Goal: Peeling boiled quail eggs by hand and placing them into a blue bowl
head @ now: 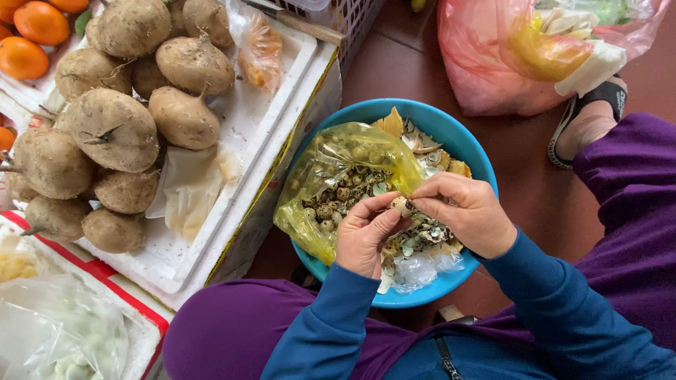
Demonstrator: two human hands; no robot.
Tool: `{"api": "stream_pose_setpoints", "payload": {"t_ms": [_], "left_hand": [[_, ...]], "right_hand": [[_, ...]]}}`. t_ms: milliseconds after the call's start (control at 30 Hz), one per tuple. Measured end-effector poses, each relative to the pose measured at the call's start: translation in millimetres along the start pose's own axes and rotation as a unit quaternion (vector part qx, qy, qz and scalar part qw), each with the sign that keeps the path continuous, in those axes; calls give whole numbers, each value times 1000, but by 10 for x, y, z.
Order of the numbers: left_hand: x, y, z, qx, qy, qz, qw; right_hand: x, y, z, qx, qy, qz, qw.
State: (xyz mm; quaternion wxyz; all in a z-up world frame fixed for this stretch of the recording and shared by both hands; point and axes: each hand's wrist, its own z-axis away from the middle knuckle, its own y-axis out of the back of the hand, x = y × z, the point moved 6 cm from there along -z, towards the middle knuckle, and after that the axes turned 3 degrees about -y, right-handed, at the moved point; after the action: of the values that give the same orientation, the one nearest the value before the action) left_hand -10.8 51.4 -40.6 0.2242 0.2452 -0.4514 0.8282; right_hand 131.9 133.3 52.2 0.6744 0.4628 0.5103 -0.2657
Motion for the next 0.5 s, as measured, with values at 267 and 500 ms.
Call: {"api": "stream_pose_setpoints", "payload": {"t_ms": [267,500], "left_hand": [[122,-51,36,-8,-42,-72,997],[129,-59,65,-23,-45,-88,995]], "right_hand": [[-345,26,-16,29,64,111,991],[-424,13,-14,47,114,190,974]]}}
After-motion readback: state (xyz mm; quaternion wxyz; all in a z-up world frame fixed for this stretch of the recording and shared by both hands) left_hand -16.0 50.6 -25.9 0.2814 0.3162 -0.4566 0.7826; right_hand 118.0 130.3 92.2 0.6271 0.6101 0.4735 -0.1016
